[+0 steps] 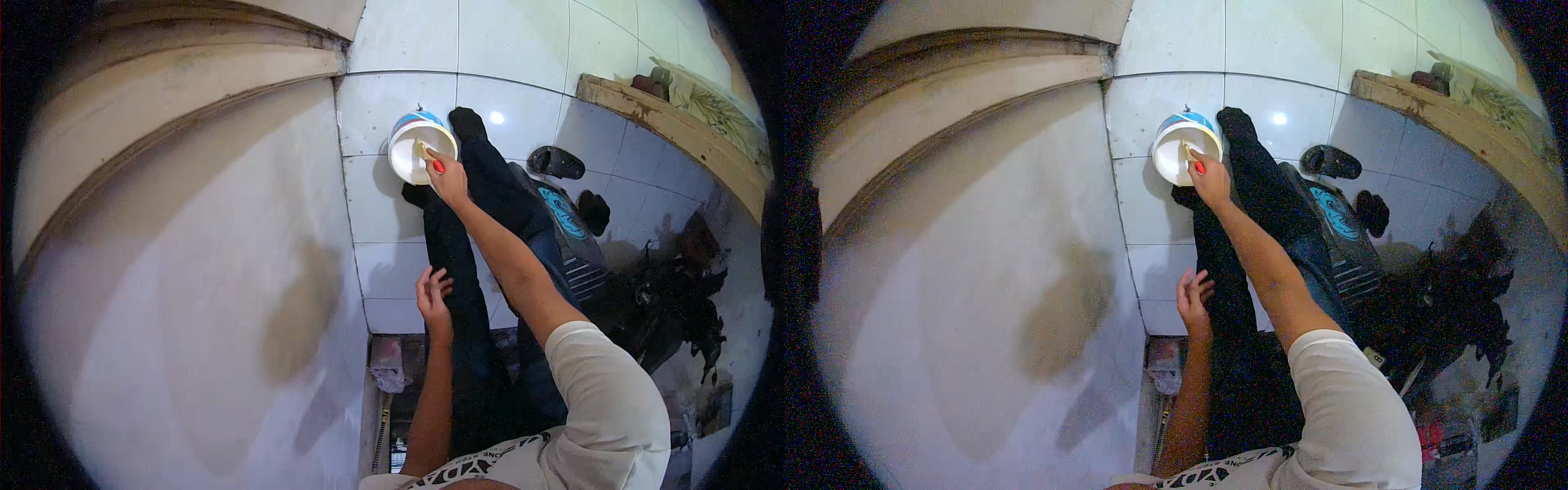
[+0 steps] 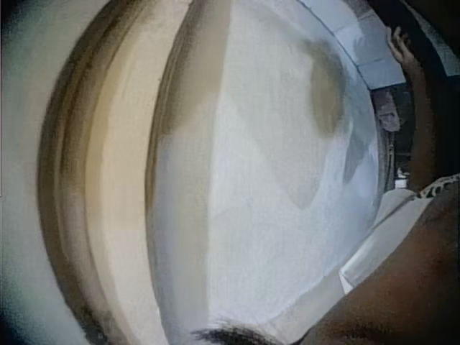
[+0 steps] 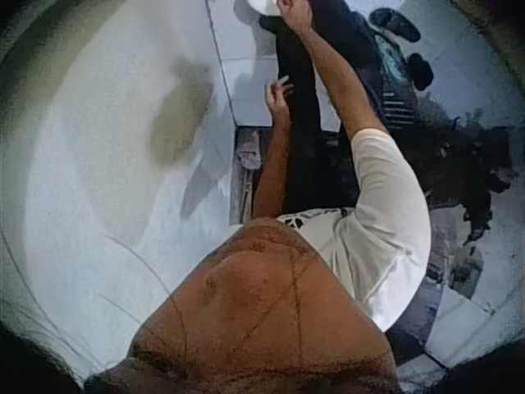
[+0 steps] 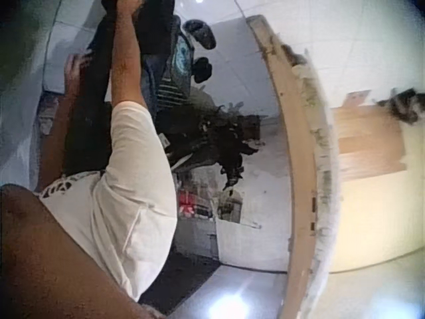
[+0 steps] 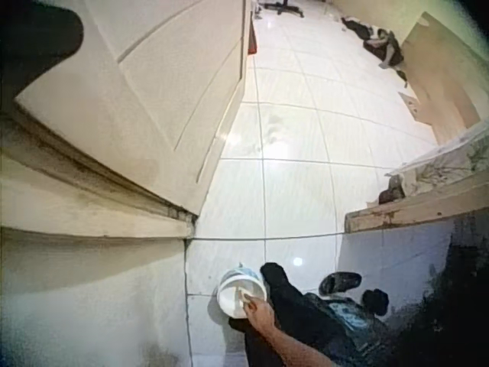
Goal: The person paints a wall white using a paint brush and a bucket of paint.
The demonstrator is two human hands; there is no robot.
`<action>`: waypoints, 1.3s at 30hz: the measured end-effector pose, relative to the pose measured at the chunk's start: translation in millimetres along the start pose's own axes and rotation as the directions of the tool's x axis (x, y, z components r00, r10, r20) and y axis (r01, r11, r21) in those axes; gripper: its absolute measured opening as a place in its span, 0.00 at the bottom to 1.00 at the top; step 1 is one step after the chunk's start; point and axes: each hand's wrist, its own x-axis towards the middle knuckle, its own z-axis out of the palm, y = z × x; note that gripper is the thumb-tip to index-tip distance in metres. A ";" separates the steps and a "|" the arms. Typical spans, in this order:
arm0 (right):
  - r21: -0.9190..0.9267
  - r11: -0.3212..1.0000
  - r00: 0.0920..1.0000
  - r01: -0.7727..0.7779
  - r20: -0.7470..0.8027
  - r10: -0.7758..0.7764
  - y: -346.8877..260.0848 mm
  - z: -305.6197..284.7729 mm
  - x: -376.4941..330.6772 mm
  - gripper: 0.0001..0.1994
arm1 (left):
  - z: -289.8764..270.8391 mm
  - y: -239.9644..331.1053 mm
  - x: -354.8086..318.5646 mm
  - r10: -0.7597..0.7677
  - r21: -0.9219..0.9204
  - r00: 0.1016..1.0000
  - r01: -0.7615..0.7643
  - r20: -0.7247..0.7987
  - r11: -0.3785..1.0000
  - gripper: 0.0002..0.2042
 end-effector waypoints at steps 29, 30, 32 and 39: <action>-0.022 0.975 0.931 -0.222 0.291 0.218 60.0 -66.4 -54.5 0.17 | -35.6 -34.1 40.0 -0.126 0.094 0.966 0.107 0.224 0.990 0.19; -0.175 0.978 0.927 -0.114 0.335 0.167 58.3 -68.6 -56.2 0.17 | -31.0 -25.4 42.0 -0.112 0.083 0.967 0.095 0.227 0.992 0.19; -0.337 0.941 0.938 -0.020 0.320 0.134 55.7 -70.9 -59.8 0.15 | -20.1 -10.3 44.8 -0.108 0.075 0.965 0.093 0.238 0.993 0.19; -0.524 0.825 0.929 0.211 0.371 -0.002 43.5 -66.1 -51.2 0.14 | 3.5 10.1 54.3 -0.057 0.033 0.954 0.050 0.293 0.998 0.20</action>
